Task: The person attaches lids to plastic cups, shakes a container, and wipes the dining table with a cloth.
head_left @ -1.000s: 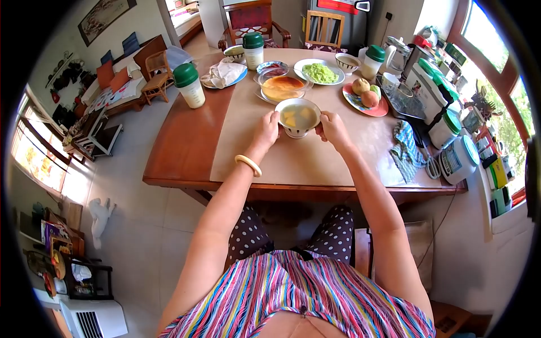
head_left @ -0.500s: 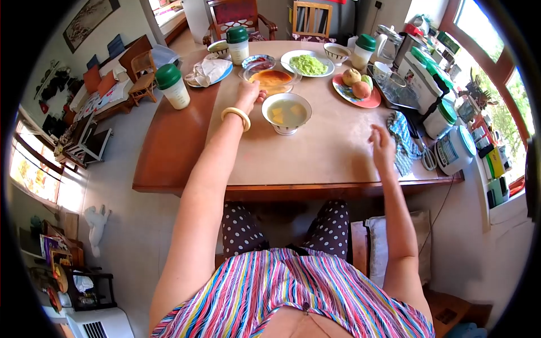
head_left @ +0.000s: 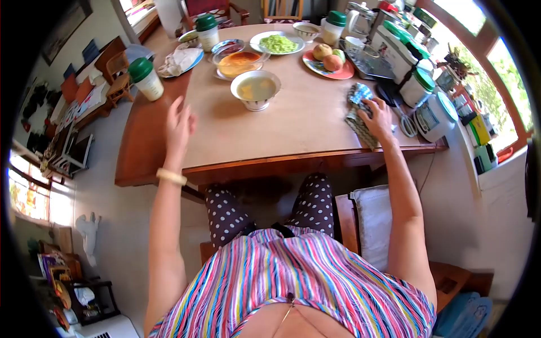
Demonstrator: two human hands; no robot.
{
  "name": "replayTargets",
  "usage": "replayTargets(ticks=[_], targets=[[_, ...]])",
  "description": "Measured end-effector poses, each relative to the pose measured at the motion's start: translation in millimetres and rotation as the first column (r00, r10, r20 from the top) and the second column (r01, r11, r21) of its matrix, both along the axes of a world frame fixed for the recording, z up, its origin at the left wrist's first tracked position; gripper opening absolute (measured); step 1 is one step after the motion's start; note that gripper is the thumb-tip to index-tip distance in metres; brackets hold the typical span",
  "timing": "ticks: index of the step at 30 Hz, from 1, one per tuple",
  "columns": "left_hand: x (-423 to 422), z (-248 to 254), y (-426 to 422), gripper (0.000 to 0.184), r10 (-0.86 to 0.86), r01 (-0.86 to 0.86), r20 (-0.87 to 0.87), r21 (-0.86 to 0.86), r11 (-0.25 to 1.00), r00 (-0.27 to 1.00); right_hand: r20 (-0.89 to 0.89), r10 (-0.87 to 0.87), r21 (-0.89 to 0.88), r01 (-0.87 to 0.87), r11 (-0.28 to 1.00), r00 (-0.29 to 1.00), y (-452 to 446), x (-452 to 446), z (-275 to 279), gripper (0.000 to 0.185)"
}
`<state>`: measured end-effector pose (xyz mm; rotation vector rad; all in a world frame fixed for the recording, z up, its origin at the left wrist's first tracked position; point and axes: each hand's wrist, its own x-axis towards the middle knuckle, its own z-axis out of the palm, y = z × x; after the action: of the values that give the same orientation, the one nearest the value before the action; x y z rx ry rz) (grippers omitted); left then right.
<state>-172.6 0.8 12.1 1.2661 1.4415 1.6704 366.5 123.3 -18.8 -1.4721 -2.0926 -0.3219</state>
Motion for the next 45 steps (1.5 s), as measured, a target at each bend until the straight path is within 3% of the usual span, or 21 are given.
replayTargets(ticks=[1,3,4,5,7,11,14,18,21,25,27,29,33,35,37,39,42,45], targets=[[-2.6,-8.3,-22.7,0.043,0.032,-0.029,-0.083,0.028,0.999,0.996,0.040,-0.009,0.116,0.005,0.993,0.999,2.3,1.7,-6.4,0.045],[-5.0,-29.2,-55.1,0.039,0.134,-0.128,-0.113,0.057,0.990,0.985,-0.141,-0.013,-0.177,-0.012,0.984,0.990,3.5,-23.5,-13.8,0.052],[-5.4,-36.1,-62.4,0.038,0.168,-0.154,-0.191,0.083,0.985,0.967,-0.162,0.141,-0.123,-0.162,0.979,0.977,6.5,-40.6,-18.2,0.052],[-7.2,-42.9,-68.7,0.037,0.205,-0.182,-0.269,0.107,0.977,0.941,-0.017,0.175,-0.120,-0.176,0.977,0.984,10.2,-58.8,-22.6,0.053],[-6.1,-40.8,-71.5,0.035,0.244,-0.215,-0.353,0.119,0.969,0.903,0.041,0.143,-0.121,-0.137,0.983,0.989,14.2,-101.3,-18.9,0.053],[5.6,-34.6,-61.5,0.033,0.248,-0.226,-0.467,0.105,0.969,0.849,0.003,0.267,-0.223,-0.260,0.940,0.964,70.2,-158.5,-22.5,0.056],[4.1,-33.9,-66.7,0.032,0.211,-0.221,-0.446,0.031,0.975,0.870,-0.014,0.238,-0.239,-0.235,0.942,0.971,117.3,-201.4,-22.2,0.058],[3.0,-28.8,-76.9,0.029,0.195,-0.248,-0.373,-0.099,0.964,0.907,-0.090,0.003,-0.167,-0.018,0.986,0.996,153.8,-247.1,-32.3,0.058],[5.4,-21.2,-75.3,0.027,0.189,-0.259,-0.324,-0.188,0.947,0.927,-0.139,0.068,-0.199,-0.096,0.975,0.988,150.7,-252.2,-22.3,0.053],[1.3,-25.8,-73.9,0.026,0.113,-0.224,-0.416,-0.229,0.947,0.902,-0.174,0.379,-0.208,-0.410,0.888,0.909,117.5,-214.8,-8.5,0.046],[-1.4,-15.8,-71.3,0.026,0.069,-0.183,-0.350,-0.305,0.935,0.934,-0.137,0.199,-0.329,-0.234,0.915,0.970,70.1,-178.2,-3.8,0.047],[-1.9,-1.6,-70.5,0.025,0.058,-0.156,-0.264,-0.365,0.918,0.963,-0.257,0.071,-0.305,-0.151,0.940,0.964,31.4,-141.8,3.9,0.047],[-24.5,-17.8,-77.9,0.025,0.188,-0.233,-0.147,-0.424,0.875,0.971,-0.178,-0.251,-0.366,0.173,0.914,0.951,-33.4,-94.1,15.3,0.047],[-28.9,7.3,-74.2,0.026,0.293,-0.289,-0.061,-0.449,0.845,0.954,-0.180,-0.216,-0.372,0.137,0.918,0.959,-73.7,-108.8,12.7,0.051],[-41.8,13.2,-74.1,0.029,0.387,-0.323,0.080,-0.410,0.853,0.919,-0.188,-0.032,-0.427,-0.053,0.903,0.982,-114.1,-144.7,7.3,0.055],[-58.9,8.0,-68.6,0.032,0.436,-0.448,-0.112,-0.326,0.832,0.893,-0.196,0.104,-0.473,-0.187,0.861,0.975,-146.1,-193.0,10.2,0.055],[-90.1,11.1,-38.1,0.052,0.474,-0.560,-0.330,-0.248,0.790,0.816,-0.266,0.355,-0.474,-0.442,0.762,0.896,-163.9,-256.2,12.6,0.055],[-120.2,43.1,4.6,0.081,0.434,-0.549,-0.407,-0.224,0.806,0.804,-0.249,0.389,-0.546,-0.460,0.700,0.887,-146.3,-329.1,32.5,0.059]])
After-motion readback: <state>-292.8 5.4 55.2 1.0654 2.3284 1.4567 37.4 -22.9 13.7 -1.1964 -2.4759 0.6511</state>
